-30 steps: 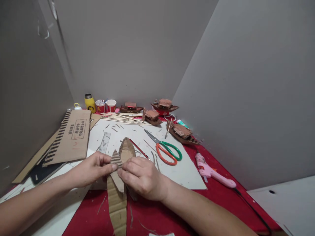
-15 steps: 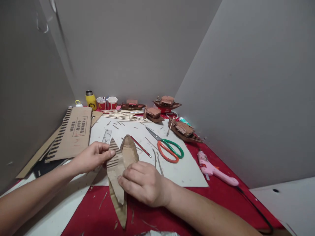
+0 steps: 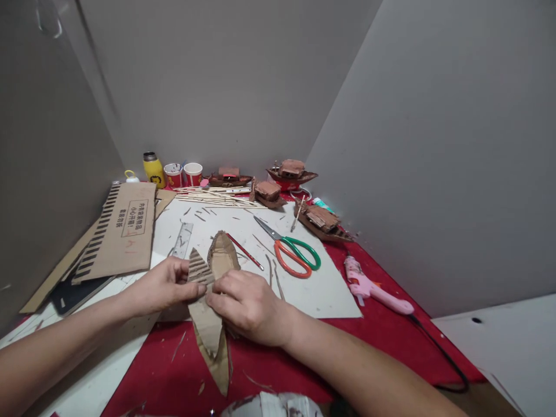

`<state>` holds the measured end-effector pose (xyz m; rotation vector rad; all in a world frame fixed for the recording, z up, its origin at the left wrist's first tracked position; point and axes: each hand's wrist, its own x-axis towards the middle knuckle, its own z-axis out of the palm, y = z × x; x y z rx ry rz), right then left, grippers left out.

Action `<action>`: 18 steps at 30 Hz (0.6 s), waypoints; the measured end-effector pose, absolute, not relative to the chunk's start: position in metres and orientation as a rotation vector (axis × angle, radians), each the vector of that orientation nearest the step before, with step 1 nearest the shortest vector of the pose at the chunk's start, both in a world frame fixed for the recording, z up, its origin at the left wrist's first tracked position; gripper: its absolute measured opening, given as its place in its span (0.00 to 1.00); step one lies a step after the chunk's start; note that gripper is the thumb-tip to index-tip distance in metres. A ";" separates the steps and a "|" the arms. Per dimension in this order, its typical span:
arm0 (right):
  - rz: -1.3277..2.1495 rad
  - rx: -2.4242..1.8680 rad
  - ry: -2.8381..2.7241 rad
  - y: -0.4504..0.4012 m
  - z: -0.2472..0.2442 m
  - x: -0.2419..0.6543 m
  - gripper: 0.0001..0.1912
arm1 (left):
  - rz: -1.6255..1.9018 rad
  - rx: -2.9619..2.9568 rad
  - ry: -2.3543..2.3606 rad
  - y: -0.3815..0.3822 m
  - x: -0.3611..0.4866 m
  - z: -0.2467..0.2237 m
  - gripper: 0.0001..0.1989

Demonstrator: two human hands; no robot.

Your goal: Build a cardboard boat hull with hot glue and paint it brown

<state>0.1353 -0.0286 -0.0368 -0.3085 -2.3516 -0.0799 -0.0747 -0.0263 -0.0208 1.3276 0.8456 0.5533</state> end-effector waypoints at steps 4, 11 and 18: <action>-0.094 -0.307 -2.327 -0.028 -0.039 0.136 0.07 | 0.436 1.322 0.843 -0.028 -0.075 -0.024 0.14; -0.142 -0.243 -2.373 -0.030 -0.037 0.138 0.09 | 0.433 1.457 0.883 -0.033 -0.074 -0.017 0.16; -0.207 -0.027 -2.375 -0.040 -0.029 0.139 0.06 | 0.500 1.527 0.989 -0.019 -0.081 -0.013 0.15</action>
